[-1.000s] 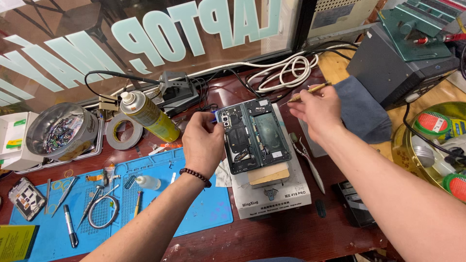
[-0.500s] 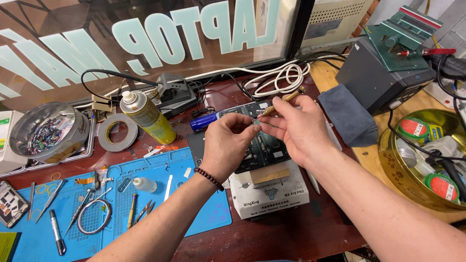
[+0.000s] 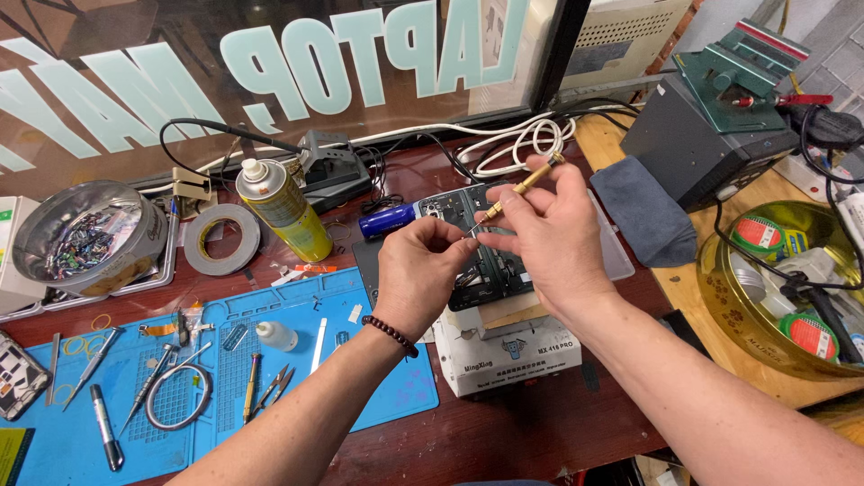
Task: The person uses a small brush to clean the interior of a disassembled smartphone, then sprays a cleaning agent onto the brush and continues cleaning various internal components and connectors.
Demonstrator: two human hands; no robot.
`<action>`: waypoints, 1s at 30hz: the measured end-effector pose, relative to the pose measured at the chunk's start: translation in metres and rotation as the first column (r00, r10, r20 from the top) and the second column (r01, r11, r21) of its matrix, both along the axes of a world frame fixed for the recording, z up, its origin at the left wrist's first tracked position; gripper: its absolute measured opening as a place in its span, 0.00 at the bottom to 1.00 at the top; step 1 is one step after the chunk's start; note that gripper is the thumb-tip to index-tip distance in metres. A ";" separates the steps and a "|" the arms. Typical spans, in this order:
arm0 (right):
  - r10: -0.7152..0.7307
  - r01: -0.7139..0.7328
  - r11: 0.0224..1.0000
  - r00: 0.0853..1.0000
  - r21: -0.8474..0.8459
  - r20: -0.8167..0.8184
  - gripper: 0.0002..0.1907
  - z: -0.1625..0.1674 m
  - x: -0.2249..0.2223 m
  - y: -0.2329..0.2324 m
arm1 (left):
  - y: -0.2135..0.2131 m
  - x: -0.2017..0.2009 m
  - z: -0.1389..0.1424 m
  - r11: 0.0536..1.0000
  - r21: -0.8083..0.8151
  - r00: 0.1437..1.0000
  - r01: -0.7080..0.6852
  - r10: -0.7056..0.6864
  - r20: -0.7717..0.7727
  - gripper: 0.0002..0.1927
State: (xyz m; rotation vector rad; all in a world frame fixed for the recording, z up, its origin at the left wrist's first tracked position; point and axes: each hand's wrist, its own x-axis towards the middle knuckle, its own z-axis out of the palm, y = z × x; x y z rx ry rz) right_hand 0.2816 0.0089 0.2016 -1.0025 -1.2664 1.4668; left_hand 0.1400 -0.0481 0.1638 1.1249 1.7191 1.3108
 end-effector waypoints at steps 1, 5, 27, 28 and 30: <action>-0.008 0.007 1.000 0.999 0.025 0.035 0.30 0.002 -0.001 -0.003 | -0.001 -0.001 0.000 1.000 -0.001 1.000 0.006 -0.006 0.002 0.08; -0.015 0.003 0.993 0.995 0.118 0.095 0.43 0.010 -0.005 -0.012 | -0.003 -0.001 0.001 0.999 -0.032 1.000 0.011 -0.012 -0.016 0.09; -0.022 0.007 0.992 0.993 0.123 0.119 0.37 0.009 -0.006 -0.015 | -0.006 -0.001 -0.002 0.999 -0.045 0.999 0.000 -0.002 -0.053 0.10; -0.020 0.003 0.992 0.991 0.128 0.129 0.37 0.009 -0.005 -0.015 | -0.006 -0.001 -0.002 0.999 -0.046 0.998 0.001 -0.003 -0.055 0.10; -0.018 -0.003 0.990 0.989 0.139 0.150 0.36 0.009 -0.004 -0.016 | -0.006 0.000 -0.001 0.999 -0.051 0.998 0.006 -0.009 -0.060 0.10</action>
